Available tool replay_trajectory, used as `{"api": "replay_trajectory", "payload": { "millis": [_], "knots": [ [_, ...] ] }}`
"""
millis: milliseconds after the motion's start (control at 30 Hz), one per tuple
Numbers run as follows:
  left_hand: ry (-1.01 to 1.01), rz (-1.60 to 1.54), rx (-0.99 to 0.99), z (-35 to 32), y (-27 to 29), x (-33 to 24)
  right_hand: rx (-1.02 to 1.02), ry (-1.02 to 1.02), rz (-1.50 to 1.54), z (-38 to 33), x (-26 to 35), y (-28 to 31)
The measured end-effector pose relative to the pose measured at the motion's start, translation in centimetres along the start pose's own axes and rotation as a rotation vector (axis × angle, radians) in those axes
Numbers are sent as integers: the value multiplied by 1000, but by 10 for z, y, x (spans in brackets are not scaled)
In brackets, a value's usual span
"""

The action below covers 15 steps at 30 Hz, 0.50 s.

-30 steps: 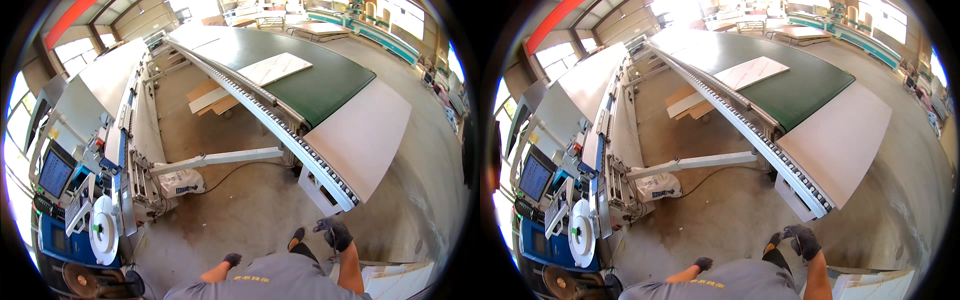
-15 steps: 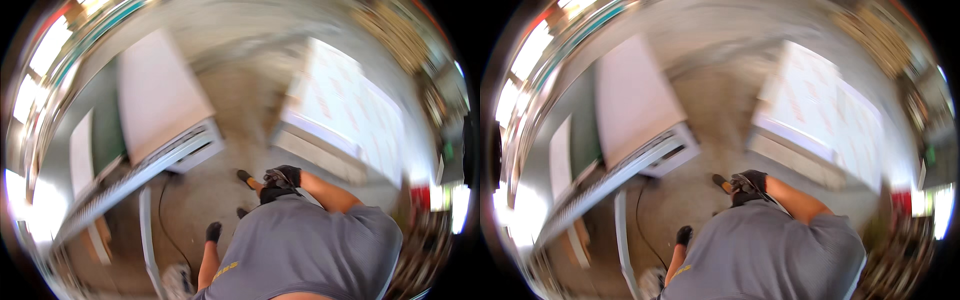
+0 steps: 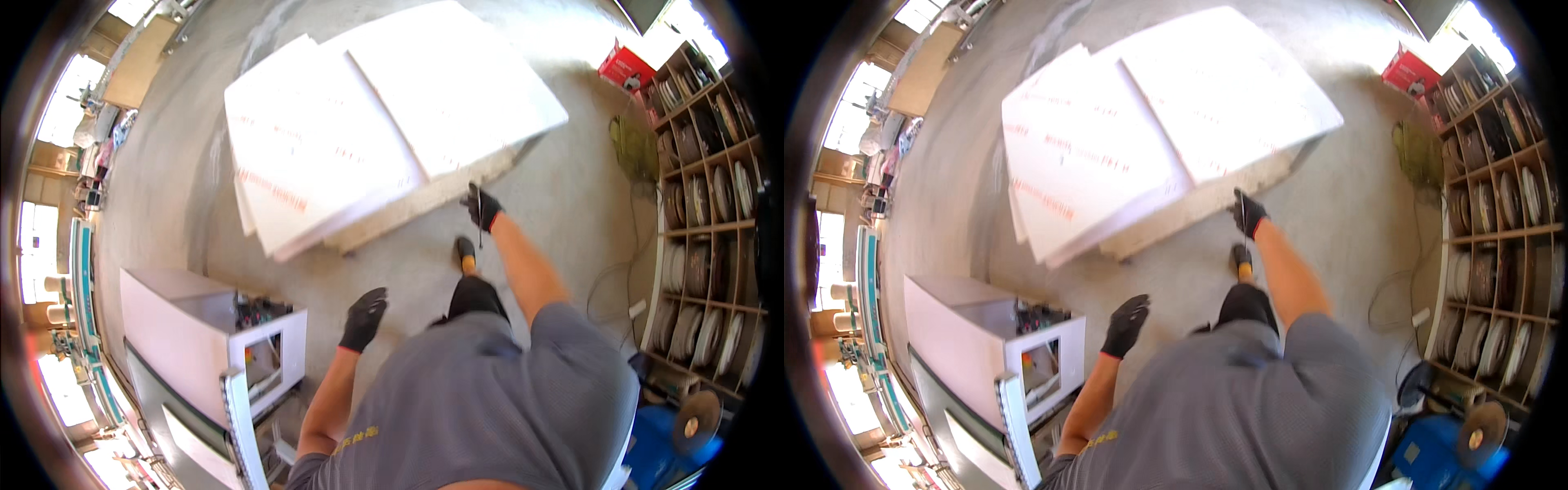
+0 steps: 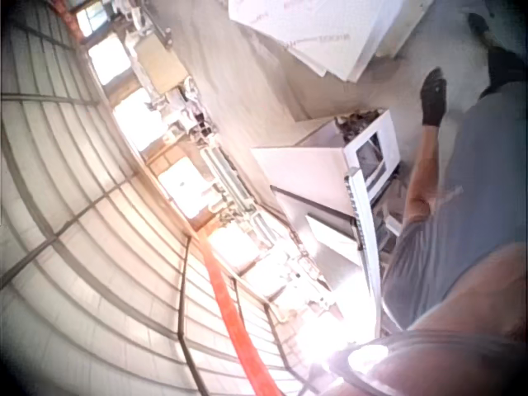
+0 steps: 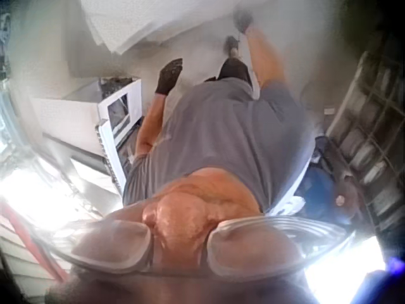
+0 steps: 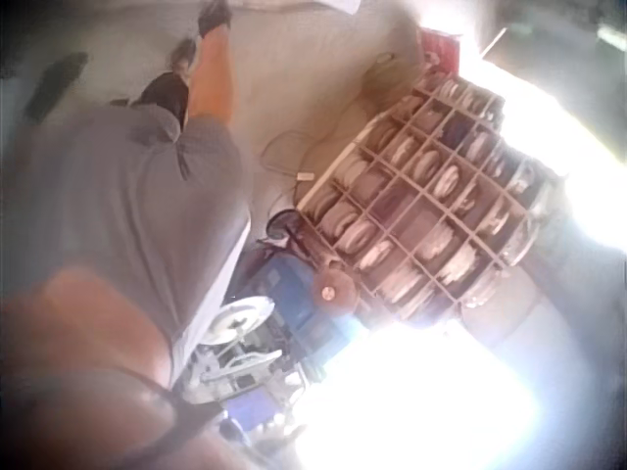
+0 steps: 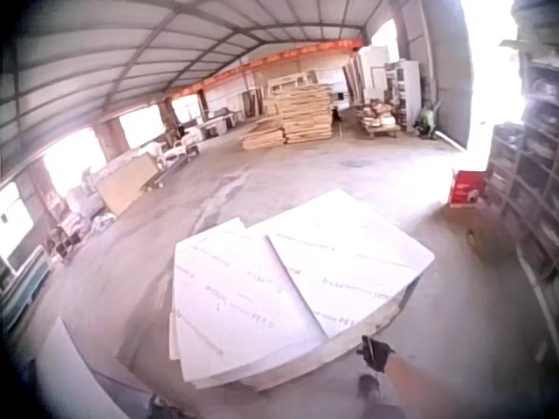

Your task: The person picks up large white plastic sheets from a table and places them onto a cutting machine. They align the sheets and push them through the machine to trim the edges. The person repeats this process for multiple sheets, handling them one at a time.

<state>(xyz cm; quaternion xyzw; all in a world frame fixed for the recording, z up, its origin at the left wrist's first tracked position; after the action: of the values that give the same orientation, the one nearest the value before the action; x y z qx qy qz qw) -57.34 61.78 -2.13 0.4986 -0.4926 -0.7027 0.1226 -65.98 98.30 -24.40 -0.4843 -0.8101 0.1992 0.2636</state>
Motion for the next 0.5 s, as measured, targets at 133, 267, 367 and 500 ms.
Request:
{"api": "replay_trajectory", "payload": {
  "millis": [133, 267, 367, 500],
  "knots": [
    [0, 48, 33, 209, -57, -67, -120, 110, -99, 34, 55, -13],
    [738, 173, -166, 311, -109, 11, -212, -15, -116, 39, 72, -11],
    [810, 66, -177, 322, -133, 1, -293, -7, -182, 40, 88, -15],
    [392, 66, -306, 307, -184, -3, -410, 131, -396, -10, 137, -24]
  ]
}}
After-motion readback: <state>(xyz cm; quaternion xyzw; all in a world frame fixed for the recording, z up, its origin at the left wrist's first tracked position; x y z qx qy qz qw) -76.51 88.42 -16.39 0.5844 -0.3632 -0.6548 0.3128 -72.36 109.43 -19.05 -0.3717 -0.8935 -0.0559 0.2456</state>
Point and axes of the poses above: each hand's wrist, its own z-axis towards the middle knuckle, its own y-axis out of the back of the hand, x = y × z, the point moved 10 cm from there along z, towards the middle knuckle, and after that the axes turned 11 degrees about z, right-handed, at the moved point
